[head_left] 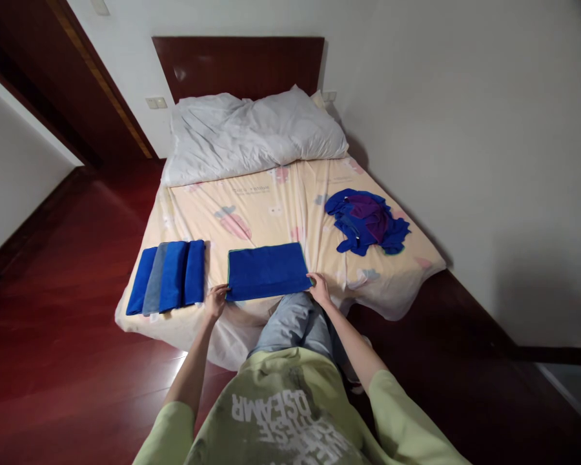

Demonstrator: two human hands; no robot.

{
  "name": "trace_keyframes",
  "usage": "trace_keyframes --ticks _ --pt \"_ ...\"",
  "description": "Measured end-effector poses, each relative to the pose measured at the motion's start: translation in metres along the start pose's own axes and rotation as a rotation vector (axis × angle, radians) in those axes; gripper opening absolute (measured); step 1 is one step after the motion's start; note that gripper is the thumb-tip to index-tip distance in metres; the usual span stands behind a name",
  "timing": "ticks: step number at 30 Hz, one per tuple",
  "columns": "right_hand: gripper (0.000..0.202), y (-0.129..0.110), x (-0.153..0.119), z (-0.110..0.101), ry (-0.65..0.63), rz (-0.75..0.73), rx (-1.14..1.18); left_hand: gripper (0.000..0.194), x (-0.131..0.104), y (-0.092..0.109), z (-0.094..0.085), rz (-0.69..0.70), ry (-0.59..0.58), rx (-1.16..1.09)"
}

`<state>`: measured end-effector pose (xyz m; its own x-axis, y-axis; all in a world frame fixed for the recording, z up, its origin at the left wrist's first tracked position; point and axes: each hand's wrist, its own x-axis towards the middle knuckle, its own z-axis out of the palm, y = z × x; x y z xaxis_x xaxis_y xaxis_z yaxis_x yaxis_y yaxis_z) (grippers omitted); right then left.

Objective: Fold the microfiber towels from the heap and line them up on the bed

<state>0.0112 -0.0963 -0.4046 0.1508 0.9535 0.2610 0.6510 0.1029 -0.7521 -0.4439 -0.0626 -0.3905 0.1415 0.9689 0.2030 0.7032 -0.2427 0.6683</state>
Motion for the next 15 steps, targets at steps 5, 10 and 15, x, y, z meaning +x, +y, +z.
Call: trace_keyframes --ticks 5,10,15 --pt "0.054 0.008 0.007 0.001 -0.038 0.024 0.053 0.036 0.001 -0.006 0.001 -0.017 -0.010 -0.039" --pt "0.048 0.009 0.012 -0.002 -0.075 0.130 0.167 0.038 0.001 -0.010 0.003 -0.033 -0.010 -0.063" --pt "0.043 0.006 0.014 -0.006 -0.125 0.160 0.269 0.043 0.001 -0.011 0.006 -0.052 -0.023 -0.060"
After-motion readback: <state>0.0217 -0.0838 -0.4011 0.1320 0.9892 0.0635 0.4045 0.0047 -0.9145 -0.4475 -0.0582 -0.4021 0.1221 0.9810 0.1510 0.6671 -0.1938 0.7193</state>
